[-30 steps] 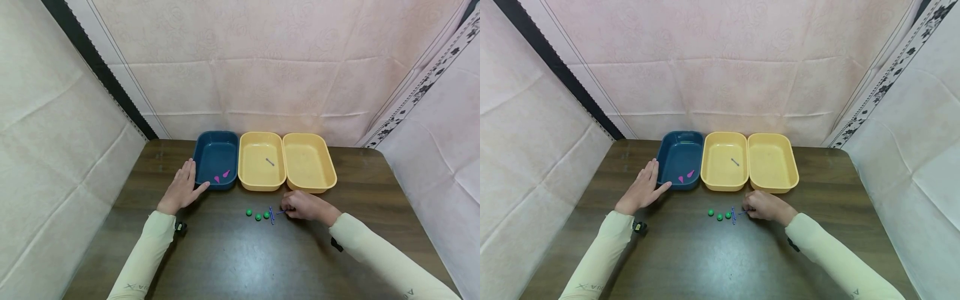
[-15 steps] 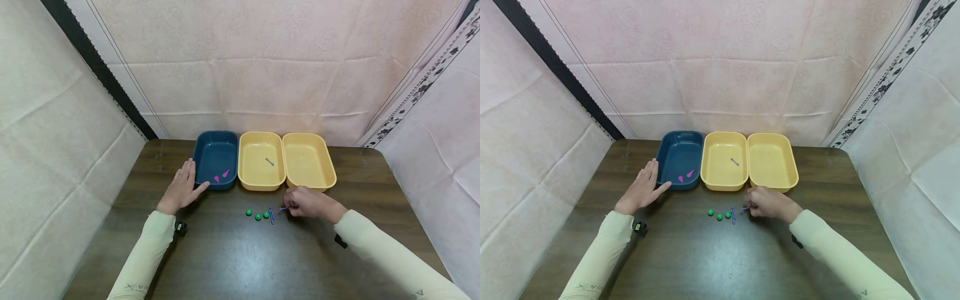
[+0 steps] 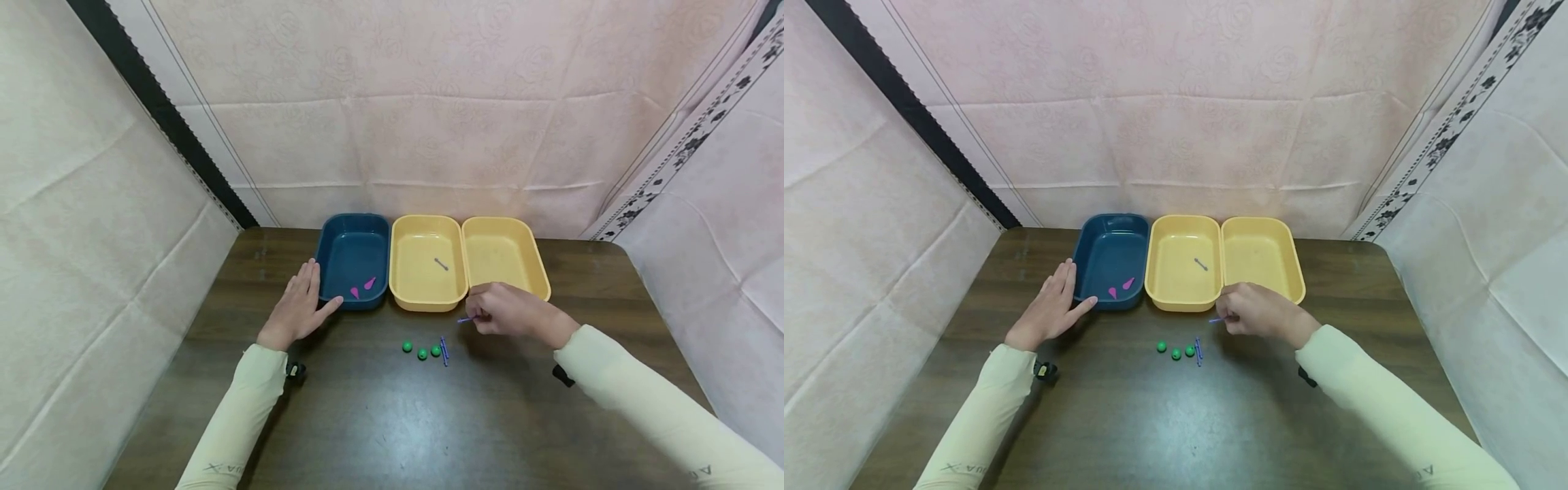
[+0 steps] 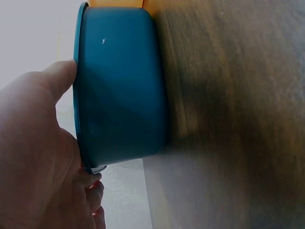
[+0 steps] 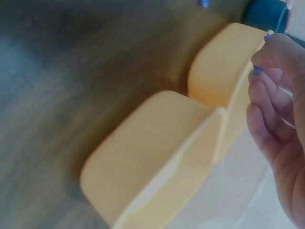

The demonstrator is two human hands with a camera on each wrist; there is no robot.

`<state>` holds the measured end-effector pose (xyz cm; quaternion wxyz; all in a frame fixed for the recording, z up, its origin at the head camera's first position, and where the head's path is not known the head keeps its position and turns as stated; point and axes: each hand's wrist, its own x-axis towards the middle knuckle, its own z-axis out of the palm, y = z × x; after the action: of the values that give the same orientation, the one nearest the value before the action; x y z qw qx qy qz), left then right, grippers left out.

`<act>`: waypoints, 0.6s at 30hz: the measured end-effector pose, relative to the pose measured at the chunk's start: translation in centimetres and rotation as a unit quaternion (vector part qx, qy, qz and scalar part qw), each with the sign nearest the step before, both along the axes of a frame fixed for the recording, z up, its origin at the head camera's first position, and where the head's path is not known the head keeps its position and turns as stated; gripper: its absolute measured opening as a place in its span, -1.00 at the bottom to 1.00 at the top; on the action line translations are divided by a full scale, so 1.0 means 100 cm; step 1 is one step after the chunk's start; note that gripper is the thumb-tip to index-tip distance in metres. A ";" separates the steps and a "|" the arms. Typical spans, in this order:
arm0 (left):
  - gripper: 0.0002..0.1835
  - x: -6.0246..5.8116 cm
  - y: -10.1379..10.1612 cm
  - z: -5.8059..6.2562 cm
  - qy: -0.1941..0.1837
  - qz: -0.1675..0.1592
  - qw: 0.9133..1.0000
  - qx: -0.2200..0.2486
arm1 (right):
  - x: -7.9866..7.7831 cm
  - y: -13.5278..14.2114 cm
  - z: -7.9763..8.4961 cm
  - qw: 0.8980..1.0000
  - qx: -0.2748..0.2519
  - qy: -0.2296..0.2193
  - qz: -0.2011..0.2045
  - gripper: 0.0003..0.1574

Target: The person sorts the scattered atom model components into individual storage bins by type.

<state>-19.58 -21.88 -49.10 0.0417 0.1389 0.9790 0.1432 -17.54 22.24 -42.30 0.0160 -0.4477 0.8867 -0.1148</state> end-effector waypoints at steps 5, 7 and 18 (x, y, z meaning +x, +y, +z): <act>0.14 0.000 0.000 -0.001 0.005 0.000 1.000 0.003 | -0.007 -0.005 0.014 1.000 0.005 0.018 0.001 -0.75; 0.14 0.000 -0.001 -0.001 0.006 0.001 1.000 0.004 | -0.010 -0.007 0.019 1.000 0.006 0.020 -0.002 -0.78; 0.14 0.000 -0.001 0.000 0.002 -0.001 1.000 0.008 | -0.031 -0.021 0.038 0.999 0.004 0.033 -0.001 -0.80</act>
<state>-19.56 -21.95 -49.15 0.0385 0.1400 0.9778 0.1508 -20.68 20.17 -38.49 -0.0113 -0.4500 0.8877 -0.0963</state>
